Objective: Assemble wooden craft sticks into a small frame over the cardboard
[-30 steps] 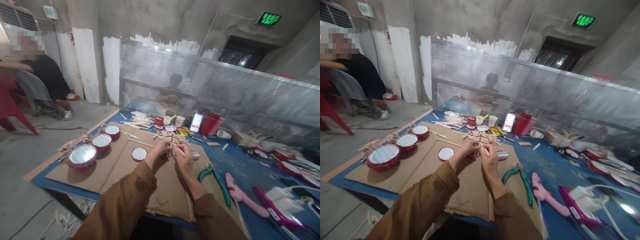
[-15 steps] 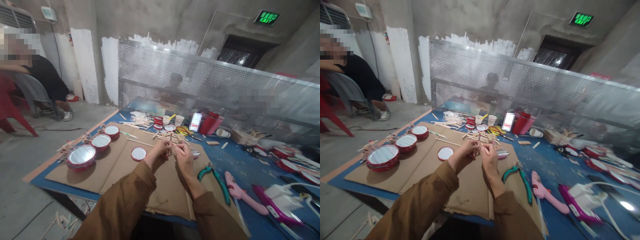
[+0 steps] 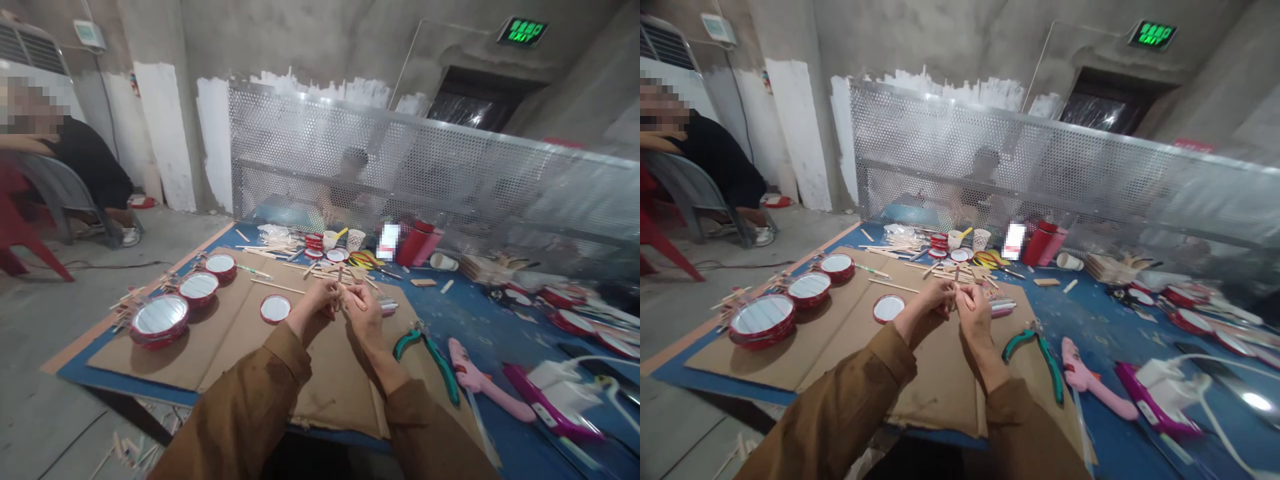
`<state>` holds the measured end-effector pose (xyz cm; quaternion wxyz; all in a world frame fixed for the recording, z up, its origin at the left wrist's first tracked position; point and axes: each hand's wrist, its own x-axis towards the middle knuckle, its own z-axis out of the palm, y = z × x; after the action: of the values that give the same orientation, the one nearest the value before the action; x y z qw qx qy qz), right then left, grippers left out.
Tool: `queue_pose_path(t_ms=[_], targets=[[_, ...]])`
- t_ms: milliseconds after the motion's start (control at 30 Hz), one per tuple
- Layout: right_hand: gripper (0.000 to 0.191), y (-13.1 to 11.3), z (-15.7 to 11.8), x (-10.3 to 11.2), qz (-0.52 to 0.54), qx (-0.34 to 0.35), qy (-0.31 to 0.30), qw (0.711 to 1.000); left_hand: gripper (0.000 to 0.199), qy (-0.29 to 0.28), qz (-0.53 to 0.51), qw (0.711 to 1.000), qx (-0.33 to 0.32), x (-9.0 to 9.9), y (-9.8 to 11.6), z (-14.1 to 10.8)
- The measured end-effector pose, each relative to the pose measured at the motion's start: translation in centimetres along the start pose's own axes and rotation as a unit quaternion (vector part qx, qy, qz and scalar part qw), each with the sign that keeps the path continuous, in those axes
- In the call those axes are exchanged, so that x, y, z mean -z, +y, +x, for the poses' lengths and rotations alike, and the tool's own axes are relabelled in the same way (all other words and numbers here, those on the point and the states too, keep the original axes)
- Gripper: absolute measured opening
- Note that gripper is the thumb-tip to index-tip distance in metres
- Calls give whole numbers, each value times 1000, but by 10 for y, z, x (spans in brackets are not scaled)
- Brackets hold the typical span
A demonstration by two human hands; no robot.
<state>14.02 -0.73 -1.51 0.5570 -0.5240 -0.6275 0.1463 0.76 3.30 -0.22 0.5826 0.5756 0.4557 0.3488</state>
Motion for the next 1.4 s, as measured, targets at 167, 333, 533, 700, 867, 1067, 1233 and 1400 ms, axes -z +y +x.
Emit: queue_pose_path(t_ms=[167, 333, 533, 700, 867, 1067, 1233, 1400], targets=[[36, 3, 0, -2, -4, 3, -2, 1000, 11, 4, -1, 1000, 3, 0, 2, -1], [37, 4, 0, -2, 2, -7, -3, 1000, 15, -11, -11, 1000, 7, 1, 1, -1], [36, 2, 1, -2, -5, 12, 2, 1000, 10, -18, -12, 1000, 12, 1, 1, -1], [34, -1, 0, -1, -10, 8, -7, 1000, 12, -21, -16, 1000, 6, 2, -1, 0], [34, -4, 0, 0, -3, 7, -2, 1000, 9, -16, -17, 1000, 2, 2, -2, 2], [32, -4, 0, 0, -7, 12, -13, 1000, 17, -13, -13, 1000, 6, 1, -4, 6], [33, -2, 0, 0, 3, 11, 1, 1000, 19, -23, -26, 999, 0, 2, -6, 7], [33, 3, -1, -1, -11, 5, -13, 1000, 18, -17, -6, 1000, 7, 2, -4, 6]])
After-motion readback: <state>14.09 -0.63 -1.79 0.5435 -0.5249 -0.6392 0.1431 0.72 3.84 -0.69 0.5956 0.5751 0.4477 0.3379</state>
